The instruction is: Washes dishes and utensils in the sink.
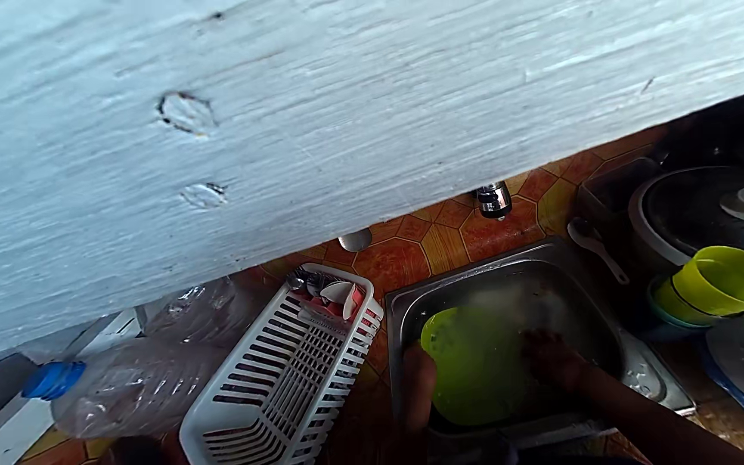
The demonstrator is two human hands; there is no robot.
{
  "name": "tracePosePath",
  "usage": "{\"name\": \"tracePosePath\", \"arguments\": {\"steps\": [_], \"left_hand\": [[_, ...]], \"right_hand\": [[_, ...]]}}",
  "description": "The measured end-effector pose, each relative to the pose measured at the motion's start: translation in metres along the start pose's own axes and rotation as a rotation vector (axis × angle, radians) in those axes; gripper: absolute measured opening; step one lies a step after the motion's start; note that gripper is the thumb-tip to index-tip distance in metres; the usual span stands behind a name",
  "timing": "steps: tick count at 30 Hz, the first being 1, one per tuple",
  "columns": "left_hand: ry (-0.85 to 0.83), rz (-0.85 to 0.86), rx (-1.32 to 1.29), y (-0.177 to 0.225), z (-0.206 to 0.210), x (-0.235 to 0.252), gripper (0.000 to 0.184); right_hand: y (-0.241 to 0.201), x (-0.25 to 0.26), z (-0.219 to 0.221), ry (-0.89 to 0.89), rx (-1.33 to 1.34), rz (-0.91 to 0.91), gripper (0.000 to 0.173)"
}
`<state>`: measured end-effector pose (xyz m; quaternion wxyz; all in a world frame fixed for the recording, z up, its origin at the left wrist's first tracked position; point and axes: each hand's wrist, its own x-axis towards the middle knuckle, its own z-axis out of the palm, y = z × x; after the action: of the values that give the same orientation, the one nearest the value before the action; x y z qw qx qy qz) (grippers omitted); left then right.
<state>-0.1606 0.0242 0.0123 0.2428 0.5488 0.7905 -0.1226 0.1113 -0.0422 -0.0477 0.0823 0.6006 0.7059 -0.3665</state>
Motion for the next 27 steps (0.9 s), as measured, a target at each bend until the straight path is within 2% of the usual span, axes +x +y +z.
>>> {"name": "tracePosePath", "arguments": {"steps": [2, 7, 10, 12, 17, 22, 27], "left_hand": [[-0.025, -0.001, -0.035, 0.004, 0.007, 0.004, 0.052], [-0.141, 0.032, -0.183, 0.005, 0.027, 0.025, 0.042], [-0.196, -0.017, -0.393, 0.002, 0.041, 0.042, 0.038], [-0.224, -0.048, -0.433, 0.003, 0.042, 0.039, 0.039], [-0.055, -0.001, -0.281, -0.002, 0.021, 0.014, 0.031], [0.112, 0.089, -0.117, -0.001, -0.040, -0.029, 0.034], [0.358, 0.297, 0.032, 0.014, -0.099, -0.086, 0.032]], "right_hand": [[-0.001, -0.001, -0.003, 0.011, 0.027, 0.019, 0.048], [0.001, -0.008, -0.008, 0.041, 0.076, 0.027, 0.047], [0.001, -0.010, -0.009, 0.040, 0.088, 0.041, 0.047], [0.004, -0.012, -0.006, 0.047, 0.091, 0.044, 0.046], [0.014, -0.016, -0.002, 0.059, 0.119, 0.051, 0.045], [0.014, -0.020, -0.007, 0.076, 0.152, 0.052, 0.044], [0.006, -0.023, -0.015, 0.109, 0.171, 0.029, 0.045]]}}
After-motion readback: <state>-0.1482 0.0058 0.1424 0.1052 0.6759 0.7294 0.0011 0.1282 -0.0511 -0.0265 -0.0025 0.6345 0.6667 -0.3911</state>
